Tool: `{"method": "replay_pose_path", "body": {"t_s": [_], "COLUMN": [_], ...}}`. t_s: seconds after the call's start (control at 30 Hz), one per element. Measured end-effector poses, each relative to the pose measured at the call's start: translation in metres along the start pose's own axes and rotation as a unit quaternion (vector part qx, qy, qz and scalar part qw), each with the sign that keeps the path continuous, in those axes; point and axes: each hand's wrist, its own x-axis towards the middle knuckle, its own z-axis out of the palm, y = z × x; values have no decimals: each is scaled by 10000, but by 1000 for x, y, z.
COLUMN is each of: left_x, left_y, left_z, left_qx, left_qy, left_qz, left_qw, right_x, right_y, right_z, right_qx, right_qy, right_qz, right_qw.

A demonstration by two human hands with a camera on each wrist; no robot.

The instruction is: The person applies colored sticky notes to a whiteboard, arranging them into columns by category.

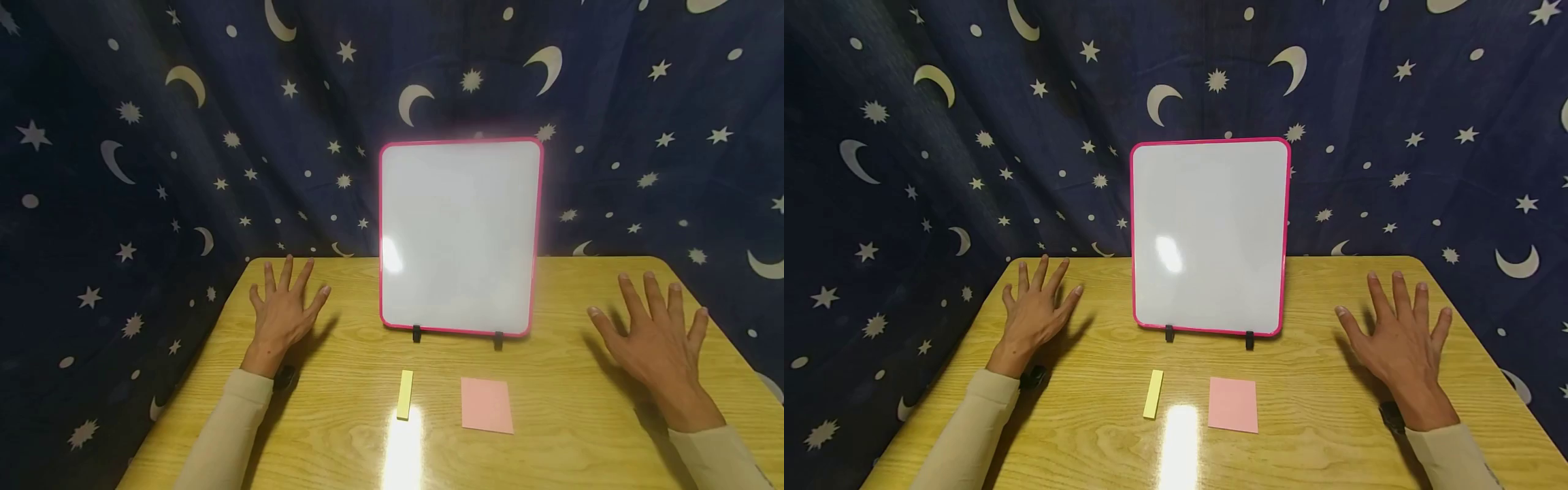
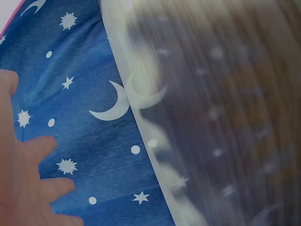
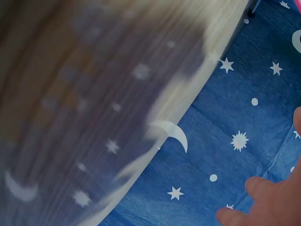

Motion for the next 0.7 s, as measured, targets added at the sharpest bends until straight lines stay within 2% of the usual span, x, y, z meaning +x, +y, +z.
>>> {"method": "replay_pose_path", "body": {"t_s": [0.13,0.37,0.7], "left_x": [0,1,2], "left_y": [0,-2,-2], "left_z": [0,0,-2], "left_qx": [21,36,11], "left_qy": [106,74,341], "left_qz": [43,-7,155], "left_qw": [9999,10000,9993], "right_x": [1,2,3], "right_y": [0,-2,-2], "right_z": [1,1,1], "right_qx": [6,86,73], "right_qy": [47,136,266], "right_qz": [-20,-95,-186], "right_qw": [10000,9998,9994]}}
